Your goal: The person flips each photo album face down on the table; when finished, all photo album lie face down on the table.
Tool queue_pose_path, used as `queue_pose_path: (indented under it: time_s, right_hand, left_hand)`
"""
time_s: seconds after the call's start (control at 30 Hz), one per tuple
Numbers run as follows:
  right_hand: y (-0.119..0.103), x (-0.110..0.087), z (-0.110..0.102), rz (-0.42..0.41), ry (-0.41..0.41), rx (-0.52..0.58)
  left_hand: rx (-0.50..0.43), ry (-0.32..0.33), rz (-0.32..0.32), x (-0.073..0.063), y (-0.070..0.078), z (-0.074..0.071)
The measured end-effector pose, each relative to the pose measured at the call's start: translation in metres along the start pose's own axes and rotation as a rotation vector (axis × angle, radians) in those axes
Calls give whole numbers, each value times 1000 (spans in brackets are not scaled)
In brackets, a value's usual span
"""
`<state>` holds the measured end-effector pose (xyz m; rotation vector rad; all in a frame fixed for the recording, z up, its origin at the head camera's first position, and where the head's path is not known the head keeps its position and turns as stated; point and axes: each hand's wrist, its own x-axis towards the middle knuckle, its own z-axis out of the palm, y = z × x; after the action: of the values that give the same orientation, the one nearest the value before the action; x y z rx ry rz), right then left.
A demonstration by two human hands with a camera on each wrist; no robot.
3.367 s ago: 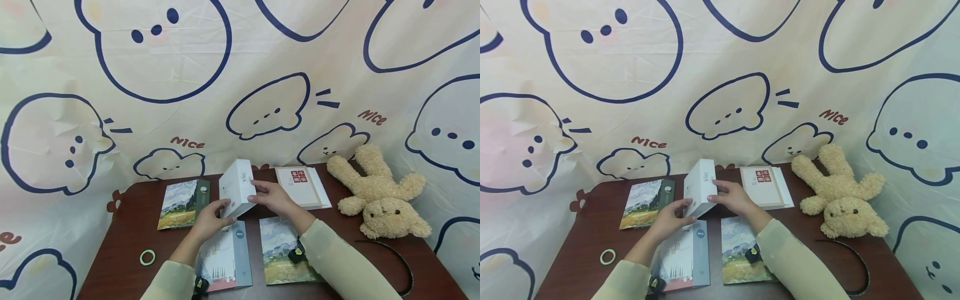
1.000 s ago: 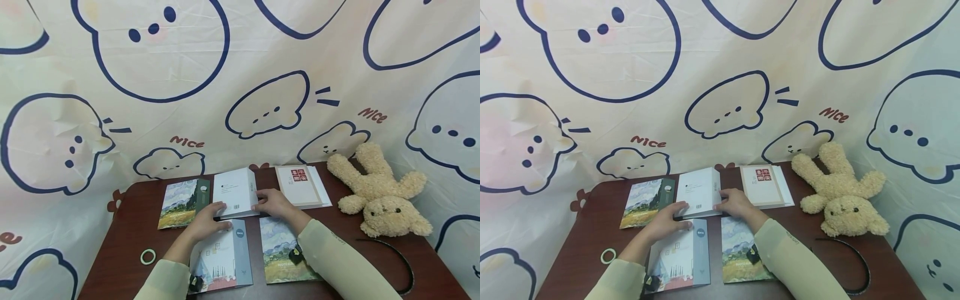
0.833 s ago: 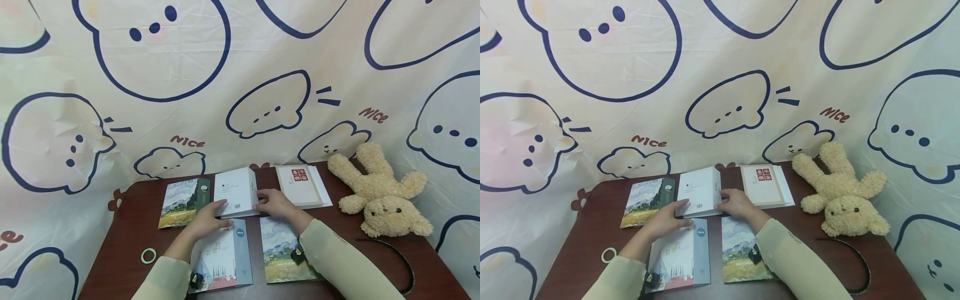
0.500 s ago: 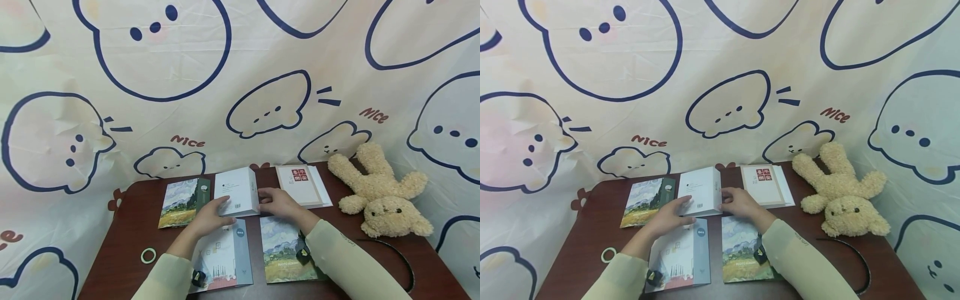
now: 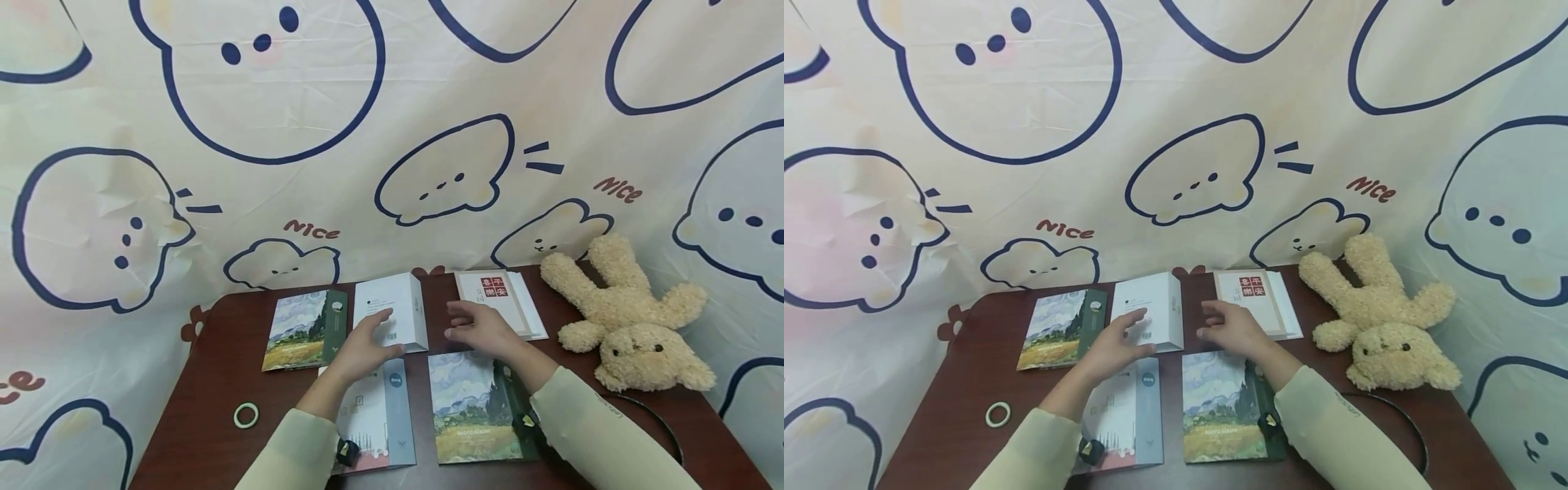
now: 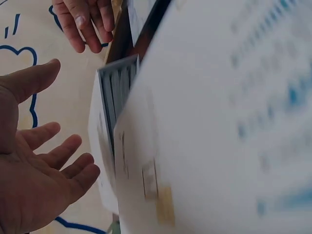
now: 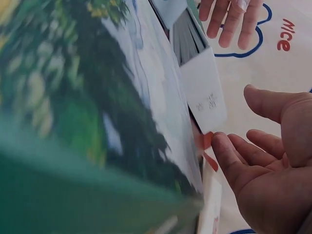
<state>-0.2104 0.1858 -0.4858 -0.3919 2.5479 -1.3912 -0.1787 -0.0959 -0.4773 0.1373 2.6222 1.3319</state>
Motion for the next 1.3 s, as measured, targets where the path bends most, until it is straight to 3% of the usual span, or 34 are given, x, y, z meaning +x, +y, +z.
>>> queue_pose_path:
  time_s: [0.37,0.7,1.07,1.3]
  right_hand:
    - [17,-14,-28,27,63,19]
    - [34,-24,-47,101,138,-76]
    - [55,-27,-58,159,259,-239]
    - [68,-30,-66,197,218,-299]
  left_hand:
    - [-85,20,61,8,13,23]
    - [-134,-1,105,15,29,43]
    - [-222,-76,138,19,36,66]
    - [-335,-165,93,24,48,82]
